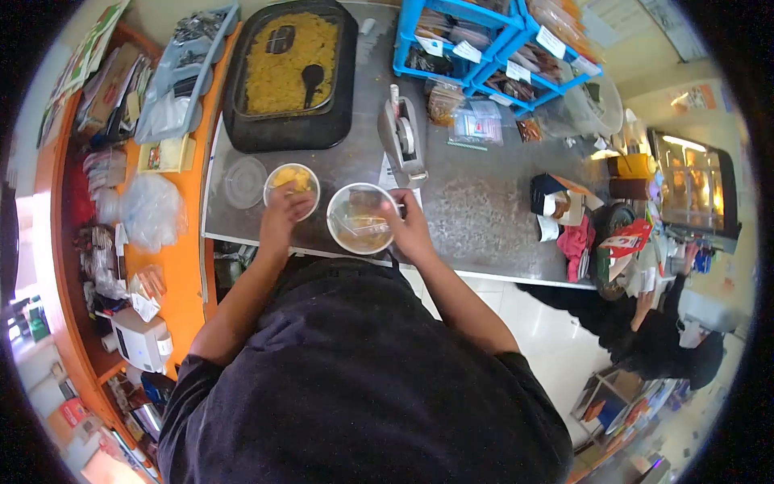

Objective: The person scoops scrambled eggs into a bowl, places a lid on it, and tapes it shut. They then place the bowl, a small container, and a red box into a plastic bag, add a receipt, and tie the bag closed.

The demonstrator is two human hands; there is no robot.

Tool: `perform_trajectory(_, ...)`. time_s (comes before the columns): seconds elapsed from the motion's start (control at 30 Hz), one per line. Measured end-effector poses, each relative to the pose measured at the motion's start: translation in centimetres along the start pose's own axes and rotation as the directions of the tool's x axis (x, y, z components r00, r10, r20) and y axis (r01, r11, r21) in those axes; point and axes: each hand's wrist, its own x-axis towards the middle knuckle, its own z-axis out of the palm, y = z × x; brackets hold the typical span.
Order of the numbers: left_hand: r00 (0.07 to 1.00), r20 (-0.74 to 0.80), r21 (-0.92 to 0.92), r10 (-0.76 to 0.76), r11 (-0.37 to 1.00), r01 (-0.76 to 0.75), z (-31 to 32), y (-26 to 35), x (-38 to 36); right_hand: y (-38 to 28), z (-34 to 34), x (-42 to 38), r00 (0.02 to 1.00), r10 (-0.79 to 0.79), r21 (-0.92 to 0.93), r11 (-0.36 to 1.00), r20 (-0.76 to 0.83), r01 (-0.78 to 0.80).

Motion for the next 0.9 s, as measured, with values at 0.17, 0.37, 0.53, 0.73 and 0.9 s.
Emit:
perform_trajectory(0.17,0.965,-0.026,0.346,0.262,0.908,-0.237,-2.7,0.4,-2.5,4.1,2.8,0.8,0.999,0.049,-0.306,0.951,0.01,-0.043)
perform_trajectory(0.37,0.919,0.277,0.705,0.279,0.591,-0.392,0.4,2.0,-2.7,3.3,2.3,1.2,0.972,-0.227,-0.509,0.845,-0.061,0.165)
perform_trajectory(0.53,0.838,0.489,0.662,0.244,0.523,-0.538,2.6,2.1,-0.9,3.8,-4.2,-0.8,0.918,-0.35,-0.737,0.668,-0.185,0.106)
perform_trajectory(0.73,0.82,0.524,0.6,0.231,0.583,-0.547,6.5,1.9,1.7,6.1,-5.6,-2.4,0.939,0.314,-0.095,0.94,-0.137,-0.328)
perform_trajectory(0.9,0.851,0.417,0.602,0.319,0.605,-0.521,6.7,2.0,4.7,10.1,-15.1,-6.9,0.946,0.293,-0.23,0.92,-0.138,-0.318)
